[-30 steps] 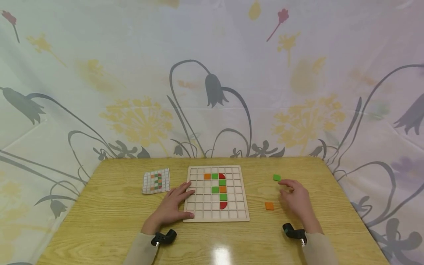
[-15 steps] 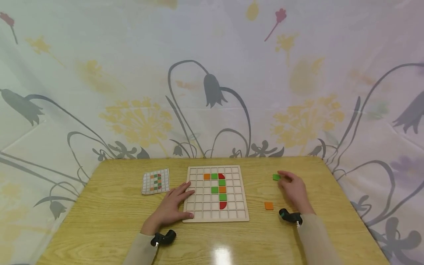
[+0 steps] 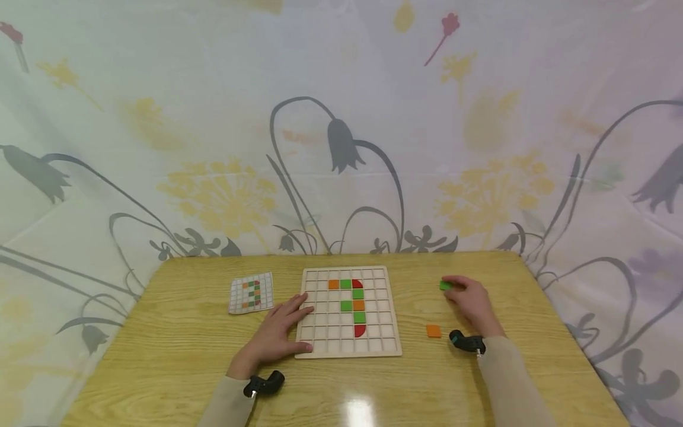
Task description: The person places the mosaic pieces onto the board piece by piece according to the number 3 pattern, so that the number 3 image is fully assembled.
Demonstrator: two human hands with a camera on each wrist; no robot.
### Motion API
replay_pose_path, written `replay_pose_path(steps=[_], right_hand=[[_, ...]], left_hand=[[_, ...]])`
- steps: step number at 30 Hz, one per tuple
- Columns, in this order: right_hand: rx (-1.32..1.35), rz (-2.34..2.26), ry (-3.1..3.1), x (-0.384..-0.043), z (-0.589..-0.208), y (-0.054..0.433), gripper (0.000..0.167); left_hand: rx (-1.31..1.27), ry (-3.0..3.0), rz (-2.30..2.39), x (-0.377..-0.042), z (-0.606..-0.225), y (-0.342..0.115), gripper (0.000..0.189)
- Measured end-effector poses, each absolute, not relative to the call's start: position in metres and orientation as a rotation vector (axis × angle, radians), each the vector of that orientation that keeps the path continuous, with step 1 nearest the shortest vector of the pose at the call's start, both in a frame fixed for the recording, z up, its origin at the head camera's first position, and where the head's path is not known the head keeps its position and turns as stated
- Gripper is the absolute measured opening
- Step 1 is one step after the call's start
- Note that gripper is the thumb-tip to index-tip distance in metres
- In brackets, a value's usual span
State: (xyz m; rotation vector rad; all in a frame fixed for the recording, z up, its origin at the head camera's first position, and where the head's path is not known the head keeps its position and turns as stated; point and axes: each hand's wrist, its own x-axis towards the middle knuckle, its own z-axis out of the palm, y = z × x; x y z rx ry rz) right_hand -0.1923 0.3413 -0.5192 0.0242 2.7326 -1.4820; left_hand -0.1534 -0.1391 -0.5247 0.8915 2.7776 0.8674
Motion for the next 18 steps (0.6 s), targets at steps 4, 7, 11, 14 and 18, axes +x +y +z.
replay_pose_path(steps=[4,7,11,14,18], right_hand=[[0.036,-1.467,2.758,-0.1935,-0.5185,0.3405,0.042],[0.042,-1.465,2.772,-0.1932,-0.5174,0.3395,0.042],[0.061,-1.444,2.791,-0.1916,-0.5174,0.3397,0.043],[0.076,-1.437,2.801,-0.1908,-0.5185,0.3393,0.043],[0.101,-1.430,2.816,-0.1894,-0.5193,0.3376,0.045]], left_hand=[[0.881,2.780,0.871,-0.1543,-0.5268,-0.1379,0.083],[0.876,2.781,0.872,-0.1541,-0.5283,-0.1379,0.083],[0.879,2.782,0.863,-0.1540,-0.5291,-0.1375,0.083],[0.882,2.780,0.866,-0.1539,-0.5284,-0.1374,0.083],[0.892,2.774,0.878,-0.1538,-0.5266,-0.1377,0.083]])
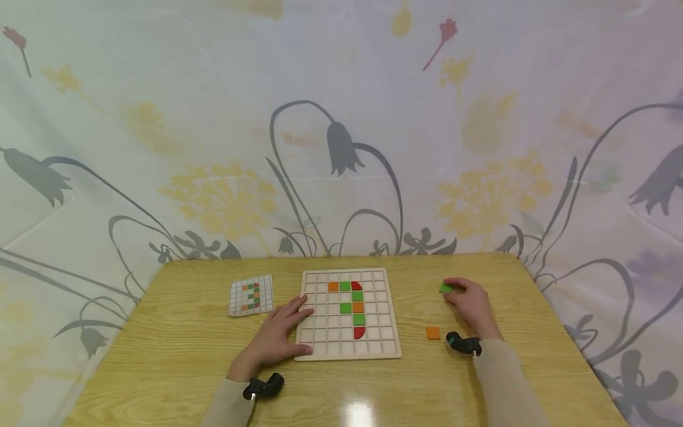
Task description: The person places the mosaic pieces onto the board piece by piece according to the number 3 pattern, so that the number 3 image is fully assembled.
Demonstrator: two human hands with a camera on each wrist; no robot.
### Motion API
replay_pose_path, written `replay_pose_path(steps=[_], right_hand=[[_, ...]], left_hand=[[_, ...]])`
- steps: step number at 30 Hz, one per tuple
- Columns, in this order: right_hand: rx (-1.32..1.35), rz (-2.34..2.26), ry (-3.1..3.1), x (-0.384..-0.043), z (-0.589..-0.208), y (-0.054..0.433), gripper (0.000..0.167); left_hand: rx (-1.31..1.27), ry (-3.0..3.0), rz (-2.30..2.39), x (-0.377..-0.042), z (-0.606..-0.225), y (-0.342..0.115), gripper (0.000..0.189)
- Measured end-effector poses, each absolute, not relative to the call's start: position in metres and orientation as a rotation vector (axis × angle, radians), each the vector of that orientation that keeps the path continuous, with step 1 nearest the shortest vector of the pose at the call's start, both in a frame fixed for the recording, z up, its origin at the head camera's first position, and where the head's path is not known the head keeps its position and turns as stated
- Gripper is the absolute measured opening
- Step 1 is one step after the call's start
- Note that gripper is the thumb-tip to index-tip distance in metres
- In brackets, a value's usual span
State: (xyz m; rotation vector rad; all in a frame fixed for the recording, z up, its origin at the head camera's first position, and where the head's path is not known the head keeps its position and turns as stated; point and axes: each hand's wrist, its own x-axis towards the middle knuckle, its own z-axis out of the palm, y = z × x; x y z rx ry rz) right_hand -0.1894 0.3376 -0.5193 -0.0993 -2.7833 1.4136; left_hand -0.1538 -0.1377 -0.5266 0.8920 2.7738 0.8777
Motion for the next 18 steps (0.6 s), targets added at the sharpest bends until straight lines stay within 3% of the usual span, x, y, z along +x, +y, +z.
replay_pose_path(steps=[18], right_hand=[[-0.087,1.437,-2.760,-0.1866,-0.5144,0.3360,0.045]], left_hand=[[0.902,2.783,0.875,-0.1545,-0.5255,-0.1386,0.084]])
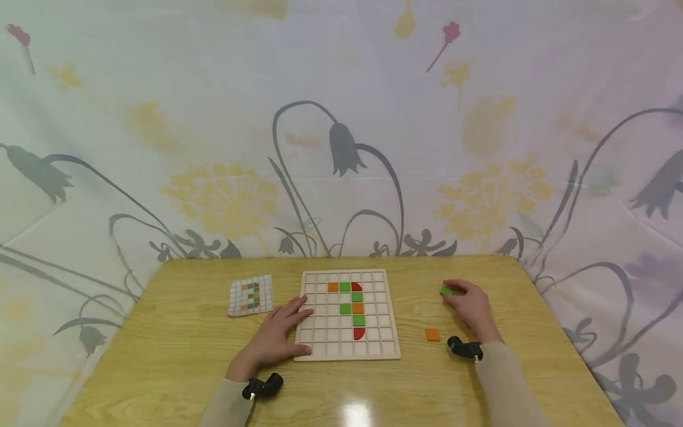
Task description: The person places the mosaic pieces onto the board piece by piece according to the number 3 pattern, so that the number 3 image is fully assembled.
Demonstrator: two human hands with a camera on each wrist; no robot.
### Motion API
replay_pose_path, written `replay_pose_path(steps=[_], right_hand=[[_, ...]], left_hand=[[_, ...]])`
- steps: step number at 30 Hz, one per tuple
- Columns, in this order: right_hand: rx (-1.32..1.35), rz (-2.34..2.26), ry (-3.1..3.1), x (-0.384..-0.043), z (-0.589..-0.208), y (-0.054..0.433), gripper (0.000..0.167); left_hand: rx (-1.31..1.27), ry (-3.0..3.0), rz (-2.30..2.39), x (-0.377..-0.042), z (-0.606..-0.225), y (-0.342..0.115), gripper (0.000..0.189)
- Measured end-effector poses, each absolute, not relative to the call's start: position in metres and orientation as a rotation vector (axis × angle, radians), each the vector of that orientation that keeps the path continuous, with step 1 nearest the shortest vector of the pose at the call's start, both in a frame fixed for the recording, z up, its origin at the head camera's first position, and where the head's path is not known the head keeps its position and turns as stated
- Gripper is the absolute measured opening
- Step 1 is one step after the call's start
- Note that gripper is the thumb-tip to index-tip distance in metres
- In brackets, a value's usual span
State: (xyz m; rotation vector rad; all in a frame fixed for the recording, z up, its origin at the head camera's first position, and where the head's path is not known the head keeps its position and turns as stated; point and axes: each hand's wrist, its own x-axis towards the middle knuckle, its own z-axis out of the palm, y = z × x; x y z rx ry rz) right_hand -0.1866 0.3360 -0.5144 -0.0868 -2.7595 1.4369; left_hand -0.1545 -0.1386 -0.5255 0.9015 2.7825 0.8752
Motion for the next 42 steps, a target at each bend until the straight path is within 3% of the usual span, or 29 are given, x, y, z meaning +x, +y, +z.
replay_pose_path(steps=[18,42], right_hand=[[0.029,1.237,-2.845,-0.181,-0.506,0.337,0.035],[0.304,1.130,-2.770,-0.174,-0.495,0.287,0.026]], left_hand=[[0.898,2.788,0.839,-0.155,-0.529,-0.137,0.084],[0.868,2.794,0.829,-0.156,-0.530,-0.138,0.083]])
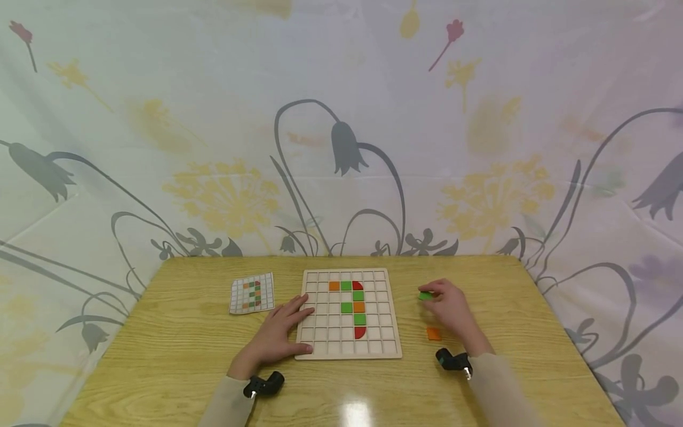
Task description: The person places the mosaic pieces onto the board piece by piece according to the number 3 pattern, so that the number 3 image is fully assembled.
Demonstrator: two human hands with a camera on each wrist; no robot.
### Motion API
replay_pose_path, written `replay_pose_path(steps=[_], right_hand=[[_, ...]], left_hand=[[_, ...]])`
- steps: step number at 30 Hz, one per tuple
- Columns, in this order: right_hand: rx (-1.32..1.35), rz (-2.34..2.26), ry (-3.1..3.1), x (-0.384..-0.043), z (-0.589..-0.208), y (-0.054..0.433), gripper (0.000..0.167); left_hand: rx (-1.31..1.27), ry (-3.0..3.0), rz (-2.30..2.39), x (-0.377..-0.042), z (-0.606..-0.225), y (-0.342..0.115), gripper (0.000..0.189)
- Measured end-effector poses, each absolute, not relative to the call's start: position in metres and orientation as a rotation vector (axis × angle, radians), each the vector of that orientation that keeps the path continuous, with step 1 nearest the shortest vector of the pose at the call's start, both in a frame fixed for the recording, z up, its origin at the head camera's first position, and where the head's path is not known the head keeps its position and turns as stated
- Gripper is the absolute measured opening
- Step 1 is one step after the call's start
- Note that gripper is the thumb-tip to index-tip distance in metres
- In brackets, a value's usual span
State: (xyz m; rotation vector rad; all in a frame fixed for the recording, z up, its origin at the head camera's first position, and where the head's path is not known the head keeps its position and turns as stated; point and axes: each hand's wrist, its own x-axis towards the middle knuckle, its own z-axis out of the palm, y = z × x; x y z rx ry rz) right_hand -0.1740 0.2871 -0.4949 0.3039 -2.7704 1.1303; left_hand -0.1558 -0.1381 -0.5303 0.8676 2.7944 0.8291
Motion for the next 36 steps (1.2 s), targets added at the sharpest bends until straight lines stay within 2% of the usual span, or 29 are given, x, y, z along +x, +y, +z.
replay_pose_path(steps=[36], right_hand=[[0.645,1.192,-2.730,-0.154,-0.496,0.201,0.024]], left_hand=[[0.868,2.797,0.842,-0.154,-0.528,-0.138,0.083]])
